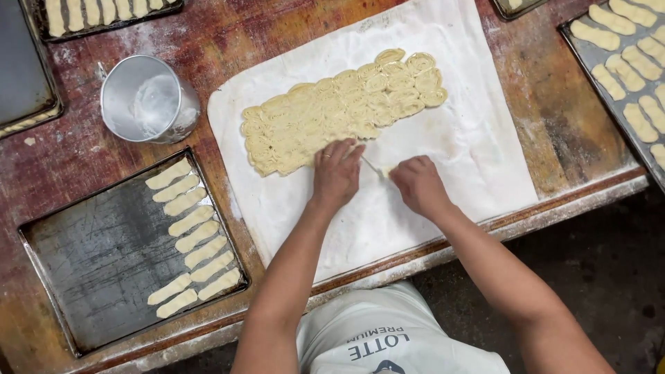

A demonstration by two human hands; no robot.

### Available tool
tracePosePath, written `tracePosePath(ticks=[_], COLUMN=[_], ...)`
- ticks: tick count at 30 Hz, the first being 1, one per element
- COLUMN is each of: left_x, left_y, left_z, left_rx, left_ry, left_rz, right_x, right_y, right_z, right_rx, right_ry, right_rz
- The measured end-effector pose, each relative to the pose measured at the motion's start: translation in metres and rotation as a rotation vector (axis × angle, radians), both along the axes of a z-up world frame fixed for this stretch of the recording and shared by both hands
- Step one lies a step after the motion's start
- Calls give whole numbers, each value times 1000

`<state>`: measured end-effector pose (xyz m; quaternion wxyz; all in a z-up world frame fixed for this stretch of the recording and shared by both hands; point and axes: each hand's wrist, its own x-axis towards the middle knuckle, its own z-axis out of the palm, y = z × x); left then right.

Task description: The person is tearing small pieces of dough from a larger sheet and arranging them in neat rows on a metal baking tray.

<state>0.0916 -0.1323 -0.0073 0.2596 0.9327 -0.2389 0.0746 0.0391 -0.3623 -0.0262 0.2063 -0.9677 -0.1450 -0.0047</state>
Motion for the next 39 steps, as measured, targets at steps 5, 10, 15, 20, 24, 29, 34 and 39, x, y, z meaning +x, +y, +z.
tracePosePath(ticks=[5, 10, 15, 20, 24, 29, 34, 39], left_x=[-36, -68, -140, -193, -214, -222, -215, -218], left_y=[20, 119, 259, 402, 466, 475, 475, 481], left_z=[20, 3, 47, 4, -56, -42, -46, -65], left_rx=[-550, -711, -956, -717, -240, -194, -189, -176], left_ry=[361, 454, 428, 227, 149, 20, -3, -126], left_rz=[-72, 207, 426, 652, 670, 635, 557, 547], right_x=[12, 3, -20, -54, -69, -81, -87, -101], right_y=[50, 149, 307, 471, 532, 519, 529, 522], right_z=[52, 81, 81, 44, -15, -22, -27, -19], right_rx=[1014, 1334, 869, 511, 112, -51, -56, -97], right_ry=[623, 876, 709, 487, 252, -186, -209, -391], right_rz=[-243, -100, 111, 279, 433, 505, 512, 406])
